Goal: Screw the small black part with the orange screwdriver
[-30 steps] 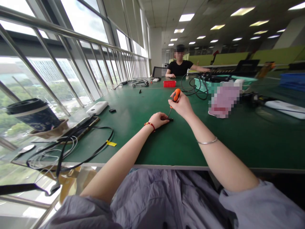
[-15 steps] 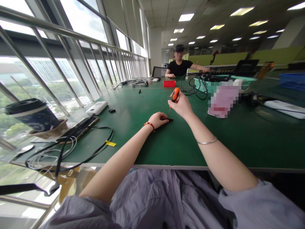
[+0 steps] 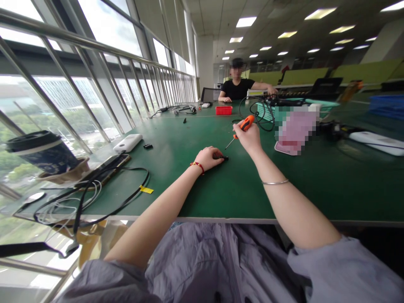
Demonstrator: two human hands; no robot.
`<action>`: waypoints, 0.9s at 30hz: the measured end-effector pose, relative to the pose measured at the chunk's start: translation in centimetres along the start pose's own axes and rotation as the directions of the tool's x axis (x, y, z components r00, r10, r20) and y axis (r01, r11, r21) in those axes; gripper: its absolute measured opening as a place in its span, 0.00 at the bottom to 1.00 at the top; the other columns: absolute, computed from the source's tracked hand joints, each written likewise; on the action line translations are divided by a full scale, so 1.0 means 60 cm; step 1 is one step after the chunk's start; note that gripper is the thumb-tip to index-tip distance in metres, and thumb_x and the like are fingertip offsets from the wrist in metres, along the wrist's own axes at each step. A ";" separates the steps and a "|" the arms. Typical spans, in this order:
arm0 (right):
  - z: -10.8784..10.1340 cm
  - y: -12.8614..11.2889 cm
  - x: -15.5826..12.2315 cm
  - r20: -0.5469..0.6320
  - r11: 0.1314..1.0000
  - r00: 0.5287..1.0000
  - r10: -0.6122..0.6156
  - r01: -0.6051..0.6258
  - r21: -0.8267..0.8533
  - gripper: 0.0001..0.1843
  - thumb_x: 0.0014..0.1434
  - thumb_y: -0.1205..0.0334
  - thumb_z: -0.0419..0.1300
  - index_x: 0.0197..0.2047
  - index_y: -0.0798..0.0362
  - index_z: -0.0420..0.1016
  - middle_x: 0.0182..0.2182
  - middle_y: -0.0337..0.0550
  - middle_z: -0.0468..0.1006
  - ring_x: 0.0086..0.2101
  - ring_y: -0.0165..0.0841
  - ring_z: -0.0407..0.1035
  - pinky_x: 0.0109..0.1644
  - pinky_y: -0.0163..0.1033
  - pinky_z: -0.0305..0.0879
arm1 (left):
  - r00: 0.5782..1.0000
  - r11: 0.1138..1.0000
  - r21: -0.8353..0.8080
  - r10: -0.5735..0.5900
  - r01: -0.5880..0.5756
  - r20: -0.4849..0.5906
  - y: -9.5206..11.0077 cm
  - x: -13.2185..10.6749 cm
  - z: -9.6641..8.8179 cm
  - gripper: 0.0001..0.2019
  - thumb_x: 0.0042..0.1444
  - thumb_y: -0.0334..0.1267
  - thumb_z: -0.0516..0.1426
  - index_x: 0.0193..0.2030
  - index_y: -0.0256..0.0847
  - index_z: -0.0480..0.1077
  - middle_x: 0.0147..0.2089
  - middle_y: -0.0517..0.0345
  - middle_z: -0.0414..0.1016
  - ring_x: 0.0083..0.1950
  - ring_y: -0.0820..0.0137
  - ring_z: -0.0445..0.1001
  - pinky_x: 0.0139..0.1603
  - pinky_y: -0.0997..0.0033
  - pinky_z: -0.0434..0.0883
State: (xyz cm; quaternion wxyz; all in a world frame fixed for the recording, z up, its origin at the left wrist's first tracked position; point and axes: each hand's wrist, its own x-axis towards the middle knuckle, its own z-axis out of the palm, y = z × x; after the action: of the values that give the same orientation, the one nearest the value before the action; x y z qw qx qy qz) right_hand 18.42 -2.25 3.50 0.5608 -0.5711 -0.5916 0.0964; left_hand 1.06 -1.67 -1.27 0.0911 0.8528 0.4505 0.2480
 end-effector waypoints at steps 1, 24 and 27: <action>-0.003 0.007 0.002 -0.036 0.999 0.999 0.039 -0.040 -0.026 0.13 0.53 0.52 0.54 0.31 0.52 0.73 0.32 0.50 0.78 0.36 0.41 0.74 0.44 0.45 0.69 | 1.000 1.000 -0.002 0.007 -0.007 -0.007 0.000 0.001 0.001 0.12 0.50 0.43 0.61 0.39 0.40 0.77 0.39 0.54 0.76 0.39 0.67 0.73 0.42 0.68 0.71; -0.003 0.024 0.002 0.083 0.971 0.996 -0.039 0.058 -0.232 0.16 0.54 0.47 0.56 0.32 0.50 0.76 0.31 0.48 0.79 0.36 0.42 0.72 0.38 0.43 0.65 | 0.998 0.996 0.064 0.062 -0.061 -0.017 0.008 0.003 -0.015 0.08 0.52 0.41 0.61 0.36 0.43 0.79 0.37 0.58 0.79 0.39 0.67 0.73 0.45 0.68 0.69; -0.001 0.034 0.002 0.256 0.949 0.951 -0.172 0.229 -0.215 0.11 0.53 0.52 0.57 0.33 0.48 0.77 0.36 0.44 0.79 0.38 0.38 0.71 0.40 0.39 0.64 | 0.999 1.000 0.019 0.025 -0.025 -0.032 0.003 0.004 -0.011 0.09 0.51 0.41 0.61 0.37 0.41 0.78 0.36 0.57 0.79 0.38 0.67 0.74 0.43 0.69 0.70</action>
State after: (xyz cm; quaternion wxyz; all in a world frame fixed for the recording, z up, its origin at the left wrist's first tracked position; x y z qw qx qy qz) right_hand 19.63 -1.52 2.03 0.4201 -0.5562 -0.7163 0.0325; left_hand 0.97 -1.63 -0.58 0.0728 0.8551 0.4435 0.2586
